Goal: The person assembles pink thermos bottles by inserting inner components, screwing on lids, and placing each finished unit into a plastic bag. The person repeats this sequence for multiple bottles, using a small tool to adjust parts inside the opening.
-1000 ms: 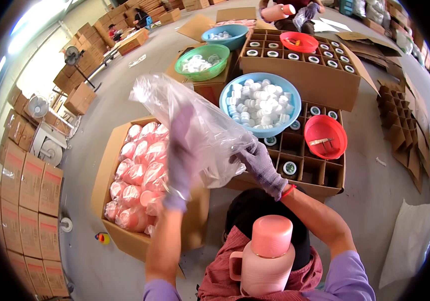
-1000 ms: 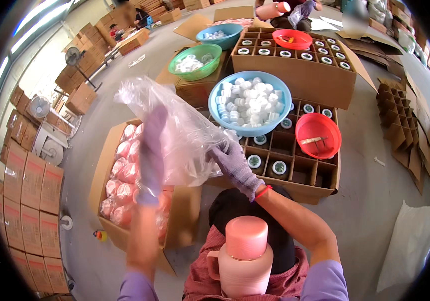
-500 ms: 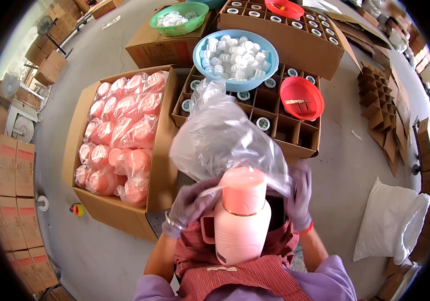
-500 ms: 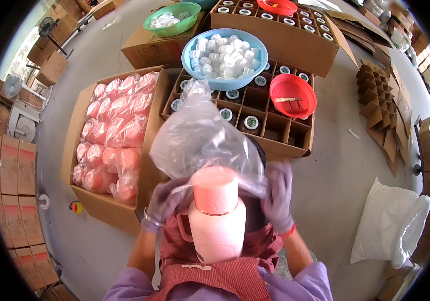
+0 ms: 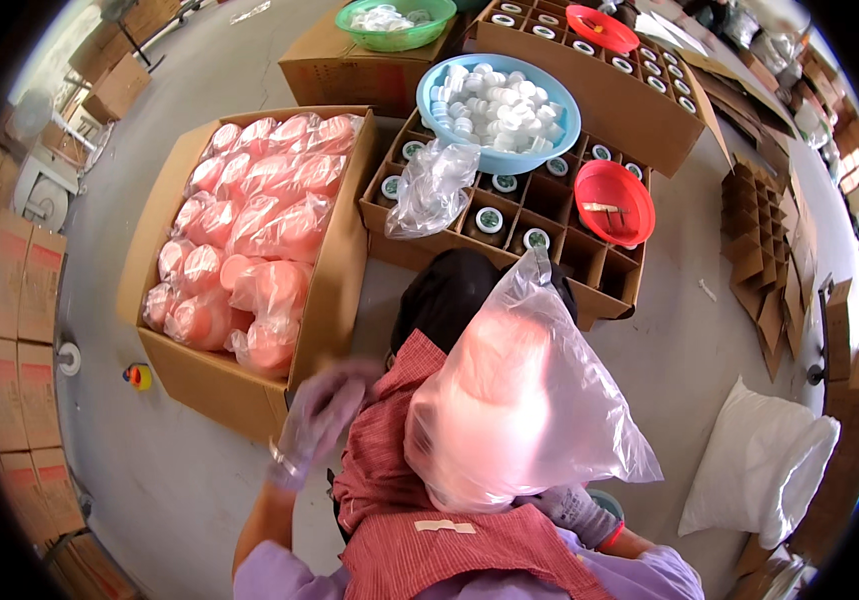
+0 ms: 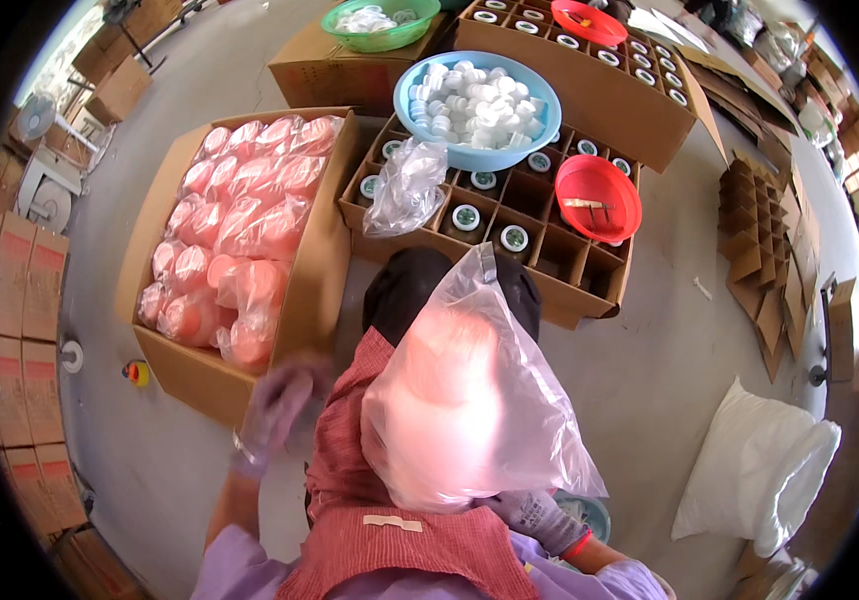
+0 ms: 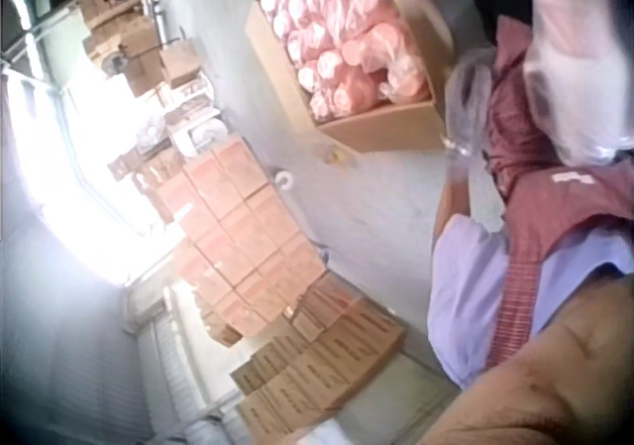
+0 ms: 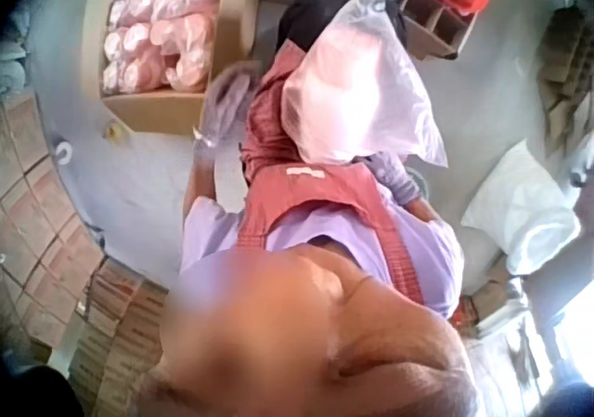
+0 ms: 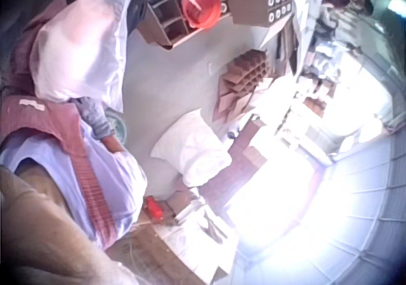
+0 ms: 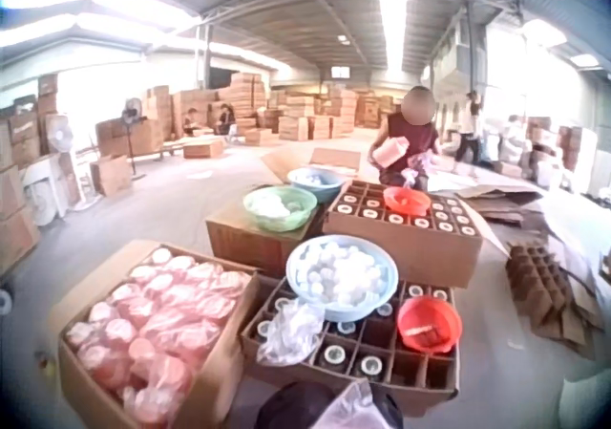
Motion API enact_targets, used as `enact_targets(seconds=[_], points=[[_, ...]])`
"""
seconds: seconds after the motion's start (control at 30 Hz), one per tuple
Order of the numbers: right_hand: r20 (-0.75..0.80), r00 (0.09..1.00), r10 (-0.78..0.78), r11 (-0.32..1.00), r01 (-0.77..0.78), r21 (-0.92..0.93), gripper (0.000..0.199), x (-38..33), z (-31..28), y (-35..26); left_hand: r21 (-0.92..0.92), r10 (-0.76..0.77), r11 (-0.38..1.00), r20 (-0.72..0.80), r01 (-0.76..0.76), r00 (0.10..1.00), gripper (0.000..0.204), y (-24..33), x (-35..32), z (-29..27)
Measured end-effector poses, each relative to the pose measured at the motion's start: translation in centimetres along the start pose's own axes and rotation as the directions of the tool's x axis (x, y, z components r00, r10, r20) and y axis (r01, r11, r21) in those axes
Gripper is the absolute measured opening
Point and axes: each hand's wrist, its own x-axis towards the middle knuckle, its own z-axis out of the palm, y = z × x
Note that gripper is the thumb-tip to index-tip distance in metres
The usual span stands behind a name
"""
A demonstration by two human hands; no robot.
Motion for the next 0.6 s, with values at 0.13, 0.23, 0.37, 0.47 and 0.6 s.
enact_targets(seconds=[0.13,0.23,0.37,0.47,0.6], points=[[-0.042,0.989,-0.139,0.987,0.135,-0.088,0.027,0.5,1.2,0.7,0.687,0.397,0.529,0.318,-0.498,0.861,0.051,1.7,4.7,5.3],[-0.06,0.927,-0.369,0.844,0.308,-0.439,0.021,0.4,1.3,1.1,0.602,0.244,0.689,0.331,-0.403,0.912,0.042,-1.4,0.8,1.0],[-0.202,0.942,-0.27,0.963,0.269,-0.032,0.023,2.9,-0.6,-2.3,0.313,-0.204,0.944,0.303,0.105,0.931,0.036,-4.3,-5.7,-3.6],[-0.004,0.961,-0.277,0.947,0.274,0.169,0.035,3.8,-1.2,-2.3,-0.2,-0.154,0.96,0.214,0.198,0.964,0.054,-4.6,-7.3,-3.5],[0.24,0.685,-0.688,0.597,0.722,-0.351,0.038,4.6,-1.5,-0.2,-0.114,0.153,0.982,0.014,-0.15,0.988,0.062,-1.4,-3.4,-1.6]])
